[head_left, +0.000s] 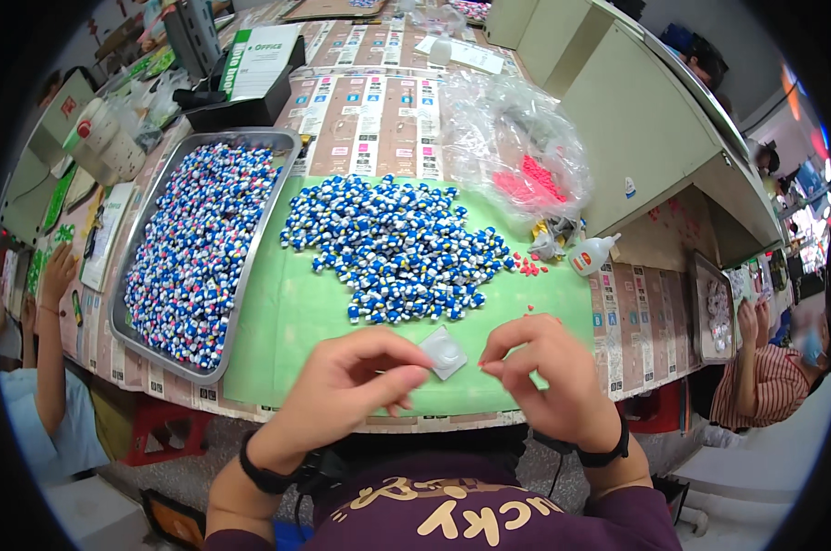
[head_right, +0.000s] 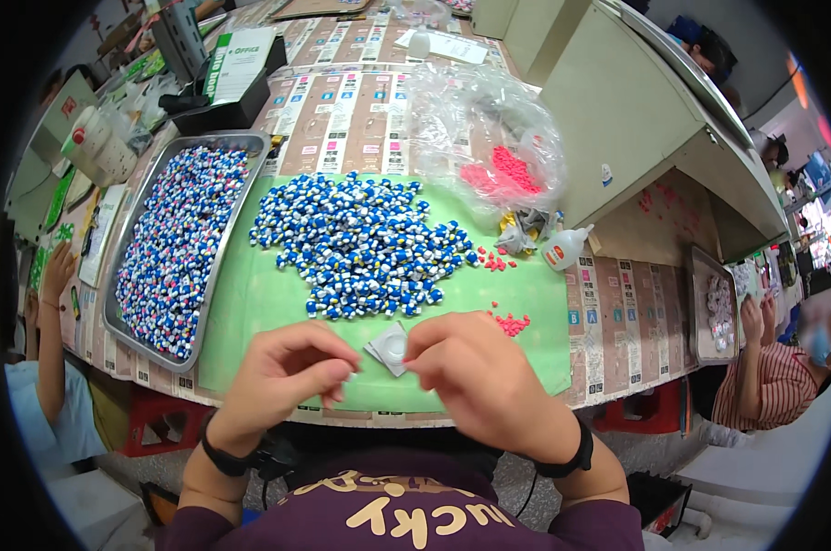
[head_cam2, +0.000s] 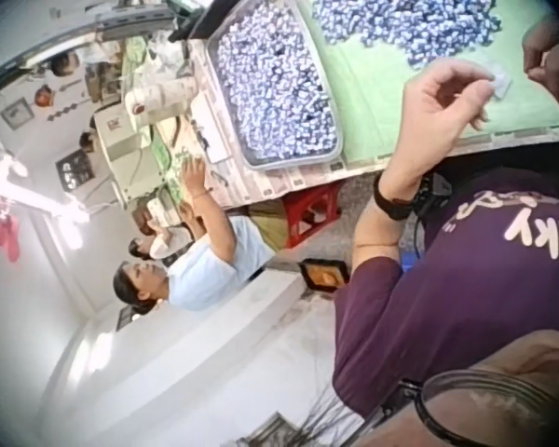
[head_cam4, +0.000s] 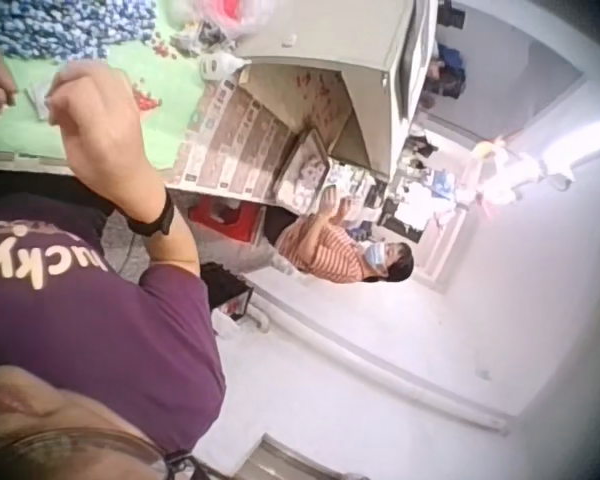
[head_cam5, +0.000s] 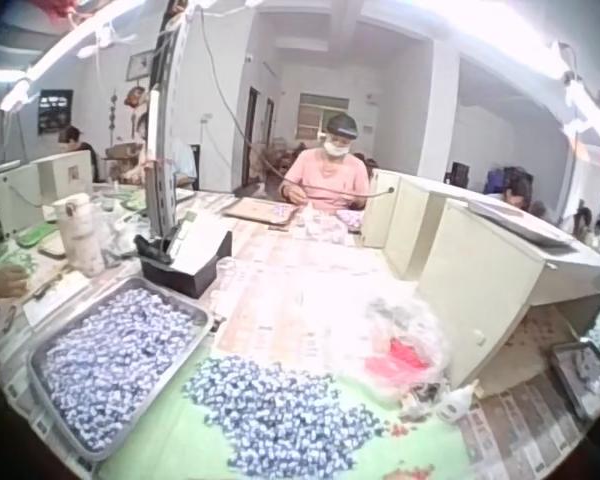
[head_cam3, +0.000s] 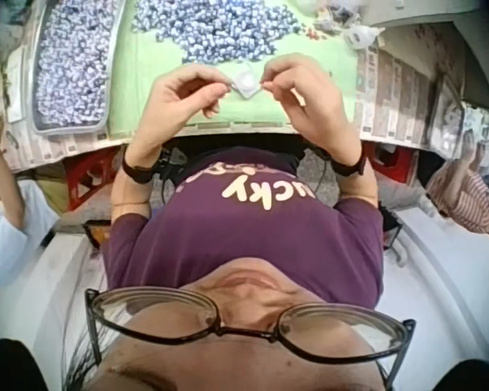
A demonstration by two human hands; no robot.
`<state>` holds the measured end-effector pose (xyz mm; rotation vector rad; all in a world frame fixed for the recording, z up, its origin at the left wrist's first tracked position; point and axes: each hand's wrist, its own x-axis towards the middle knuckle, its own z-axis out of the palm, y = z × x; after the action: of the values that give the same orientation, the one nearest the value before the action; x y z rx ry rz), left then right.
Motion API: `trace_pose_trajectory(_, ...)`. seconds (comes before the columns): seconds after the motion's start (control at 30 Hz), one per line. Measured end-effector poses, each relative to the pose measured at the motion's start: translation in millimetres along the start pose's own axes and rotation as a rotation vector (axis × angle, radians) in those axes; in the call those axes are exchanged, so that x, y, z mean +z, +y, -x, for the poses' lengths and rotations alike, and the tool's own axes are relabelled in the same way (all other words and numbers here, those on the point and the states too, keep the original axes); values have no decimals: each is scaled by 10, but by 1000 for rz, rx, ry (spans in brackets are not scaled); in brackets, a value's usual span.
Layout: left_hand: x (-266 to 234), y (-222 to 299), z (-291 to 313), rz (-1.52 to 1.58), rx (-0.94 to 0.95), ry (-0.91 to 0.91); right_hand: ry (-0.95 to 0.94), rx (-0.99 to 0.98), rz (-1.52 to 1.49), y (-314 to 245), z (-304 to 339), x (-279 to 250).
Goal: The person sits at a workstation and assembles small blue and white capsule-shaped candies by hand. They pick up a capsule, apply a small amount of glue from a bottle, and attach a pink plastic piece to the top before placing the finished item on a green mat. The process is repeated continuously throughout the clip.
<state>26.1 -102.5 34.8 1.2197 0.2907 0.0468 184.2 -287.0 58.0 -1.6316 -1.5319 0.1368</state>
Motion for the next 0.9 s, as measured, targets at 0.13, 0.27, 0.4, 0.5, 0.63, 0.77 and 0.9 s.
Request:
trace_pose_trajectory(0.13, 122, -8, -56, 155, 9, -91, -60, -164, 25, -101, -108, 71)
trace_pose_trajectory(0.27, 120, -33, -1, 170, 35, -70, -25, -171, -8, -105, -102, 142)
trace_pose_trajectory(0.4, 171, -103, 1, -130, 345, 49, 53, 183, -396, -164, -49, 229)
trace_pose_trajectory(0.5, 214, -149, -38, -406, 564, 136, 104, 460, -790, -168, 17, 266)
trace_pose_trajectory(0.63, 222, -193, -62, -541, 621, 175, -2, 566, -852, -74, -1, 209)
trace_pose_trajectory(0.77, 157, -246, -52, -518, 497, 188, -104, 497, -560, 30, -93, 159)
trace_pose_trajectory(0.9, 13, -329, -15, -283, 395, 241, -199, 331, -165, 262, -82, 165)
